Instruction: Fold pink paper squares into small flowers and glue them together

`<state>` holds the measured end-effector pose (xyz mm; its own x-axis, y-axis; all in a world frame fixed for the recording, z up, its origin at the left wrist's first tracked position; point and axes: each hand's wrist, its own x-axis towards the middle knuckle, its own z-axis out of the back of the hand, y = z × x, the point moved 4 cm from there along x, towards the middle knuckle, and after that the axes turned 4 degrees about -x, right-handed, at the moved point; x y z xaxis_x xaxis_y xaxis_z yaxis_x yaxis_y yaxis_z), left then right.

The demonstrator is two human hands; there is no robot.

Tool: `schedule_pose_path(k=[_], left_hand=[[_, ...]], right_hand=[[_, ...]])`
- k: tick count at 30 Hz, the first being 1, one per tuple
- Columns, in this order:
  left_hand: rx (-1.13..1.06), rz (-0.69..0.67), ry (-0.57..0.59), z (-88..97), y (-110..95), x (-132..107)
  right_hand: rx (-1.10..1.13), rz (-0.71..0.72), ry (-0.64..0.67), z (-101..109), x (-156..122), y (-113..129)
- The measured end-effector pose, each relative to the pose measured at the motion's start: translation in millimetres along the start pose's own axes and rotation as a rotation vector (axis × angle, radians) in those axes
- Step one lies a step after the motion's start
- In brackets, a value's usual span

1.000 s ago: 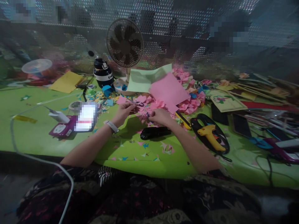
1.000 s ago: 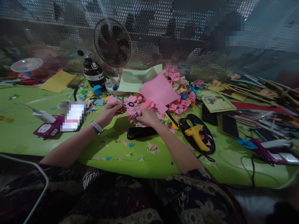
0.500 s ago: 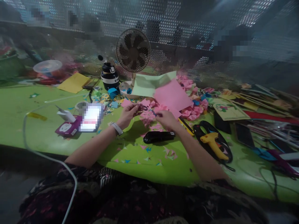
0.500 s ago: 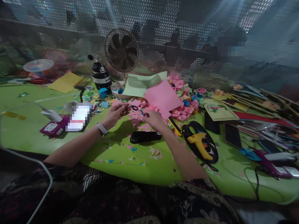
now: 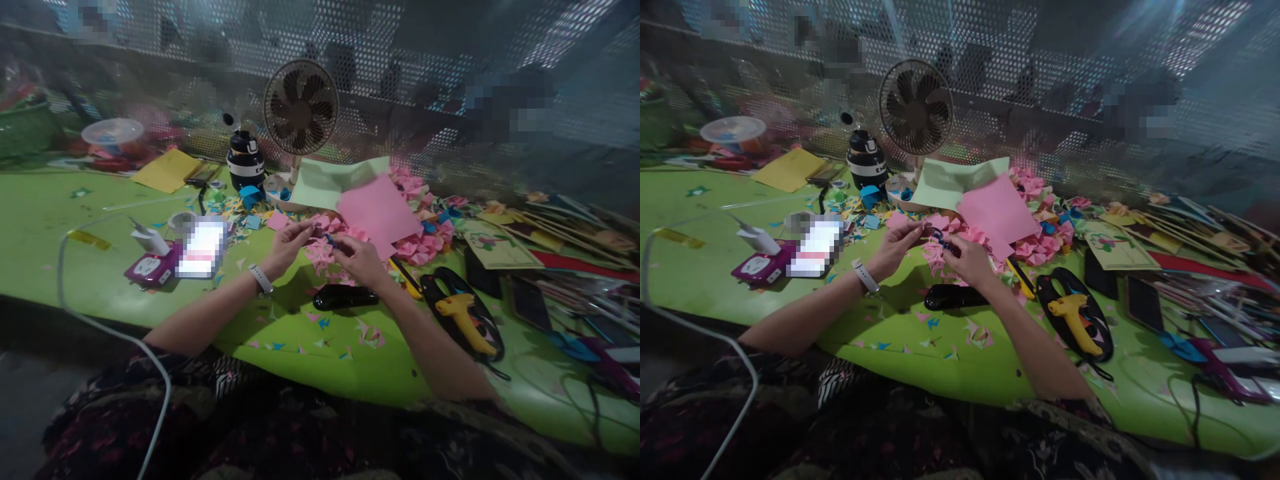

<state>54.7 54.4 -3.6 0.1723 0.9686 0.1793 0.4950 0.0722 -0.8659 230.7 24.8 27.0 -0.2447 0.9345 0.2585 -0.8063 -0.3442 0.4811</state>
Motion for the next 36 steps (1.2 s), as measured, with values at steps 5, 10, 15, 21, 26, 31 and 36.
schedule_pose_path(k=[5, 10, 15, 21, 26, 31, 36], left_hand=[[-0.042, 0.046, -0.030, 1.2, 5.9, 1.8], [-0.082, 0.073, -0.051, 2.6, 10.0, 1.8], [-0.074, 0.065, -0.008, 0.3, 7.2, -0.2], [-0.082, 0.058, 0.024, -2.0, 5.1, -2.1], [-0.072, 0.061, 0.018, -1.8, 5.5, -2.5], [-0.036, 0.068, 0.009, -1.8, 3.8, -4.2], [0.000, 0.058, 0.030, -2.1, 1.8, -5.4]], right_hand=[[-0.072, -0.002, 0.001, 2.1, 0.2, 2.4], [-0.043, 0.026, -0.022, 2.2, -0.4, 3.5], [-0.042, 0.032, -0.002, 2.9, 0.2, 3.6], [-0.007, 0.022, -0.015, 6.1, 1.0, 4.6], [0.021, 0.026, -0.014, 5.6, 0.3, 3.0], [0.021, 0.004, -0.012, 5.7, 0.6, 3.0], [0.045, 0.016, 0.009, 6.2, 1.1, 4.9]])
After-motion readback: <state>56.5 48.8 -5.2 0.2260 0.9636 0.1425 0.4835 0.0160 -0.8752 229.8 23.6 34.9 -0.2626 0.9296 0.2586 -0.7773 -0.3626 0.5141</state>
